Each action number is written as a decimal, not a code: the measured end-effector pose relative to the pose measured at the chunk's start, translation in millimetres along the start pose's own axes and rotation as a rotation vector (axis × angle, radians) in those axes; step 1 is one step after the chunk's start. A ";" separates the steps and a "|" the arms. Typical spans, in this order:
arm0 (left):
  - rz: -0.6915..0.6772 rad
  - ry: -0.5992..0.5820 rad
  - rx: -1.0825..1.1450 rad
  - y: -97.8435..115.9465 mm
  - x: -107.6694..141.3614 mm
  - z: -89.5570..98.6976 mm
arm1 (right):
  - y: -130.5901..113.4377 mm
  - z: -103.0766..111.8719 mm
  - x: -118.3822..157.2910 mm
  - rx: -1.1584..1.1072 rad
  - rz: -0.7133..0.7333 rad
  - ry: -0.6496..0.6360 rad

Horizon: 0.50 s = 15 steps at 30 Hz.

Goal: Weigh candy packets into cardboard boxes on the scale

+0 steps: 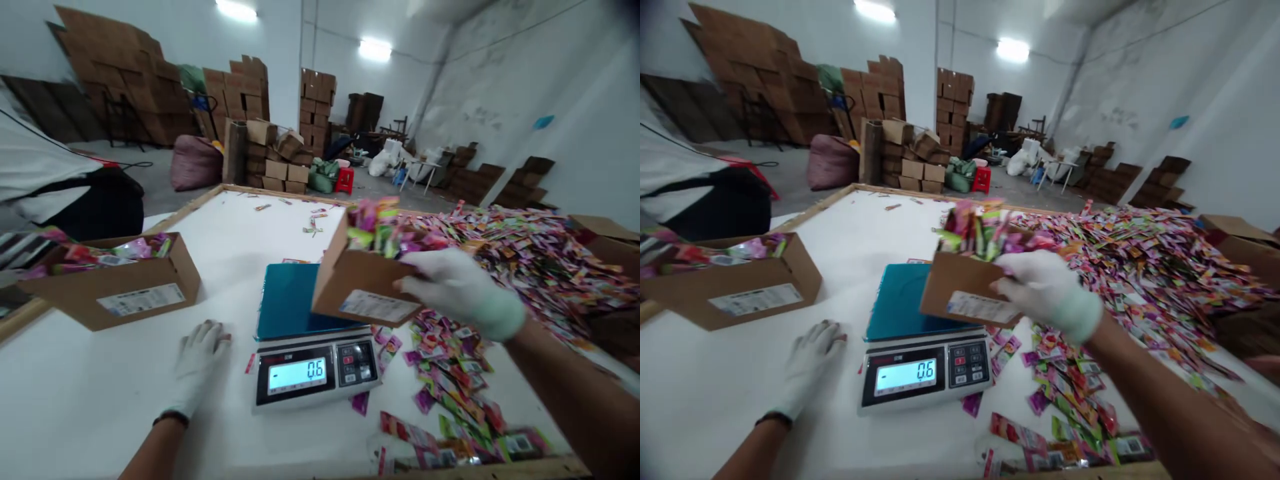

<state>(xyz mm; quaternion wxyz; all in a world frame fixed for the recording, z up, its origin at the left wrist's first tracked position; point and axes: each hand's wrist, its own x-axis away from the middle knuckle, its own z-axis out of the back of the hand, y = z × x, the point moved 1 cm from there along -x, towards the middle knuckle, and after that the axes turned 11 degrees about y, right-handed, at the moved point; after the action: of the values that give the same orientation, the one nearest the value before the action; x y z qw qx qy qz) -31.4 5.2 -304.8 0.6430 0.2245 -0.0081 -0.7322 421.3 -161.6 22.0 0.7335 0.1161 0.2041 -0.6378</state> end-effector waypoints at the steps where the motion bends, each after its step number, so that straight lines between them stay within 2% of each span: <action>1: 0.007 0.001 0.002 -0.8 0.9 0.2 | -25.2 -14.2 -19.6 0.034 0.009 -0.079; 4: 0.023 0.001 0.008 -1.6 3.8 1.4 | -75.6 -45.6 -56.4 0.082 0.075 -0.258; 6: 0.029 0.005 0.012 -0.3 5.3 3.0 | -85.4 -55.9 -64.0 0.061 0.124 -0.309; 8: 0.030 0.007 0.020 1.9 5.9 5.0 | -81.1 -58.6 -60.3 0.003 0.155 -0.286; 10: 0.032 0.001 0.032 4.3 6.1 6.9 | -70.5 -54.2 -47.1 -0.103 0.212 -0.134; 12: 0.037 -0.013 0.049 6.5 6.2 8.6 | -57.3 -44.1 -26.3 -0.233 0.266 0.115; 13: 0.039 -0.019 0.058 7.4 6.3 9.3 | -49.0 -38.4 -14.4 -0.296 0.266 0.244; 15: 0.034 -0.029 0.076 8.8 6.5 9.7 | -26.0 -29.9 9.3 -0.400 0.177 0.451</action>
<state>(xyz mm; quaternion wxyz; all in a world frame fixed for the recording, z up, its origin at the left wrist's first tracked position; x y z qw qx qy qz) -26.9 -5.2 -295.5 0.6463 0.2380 -0.0490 -0.7234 392.1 -161.1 -6.4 0.7306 0.1253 0.4723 -0.4768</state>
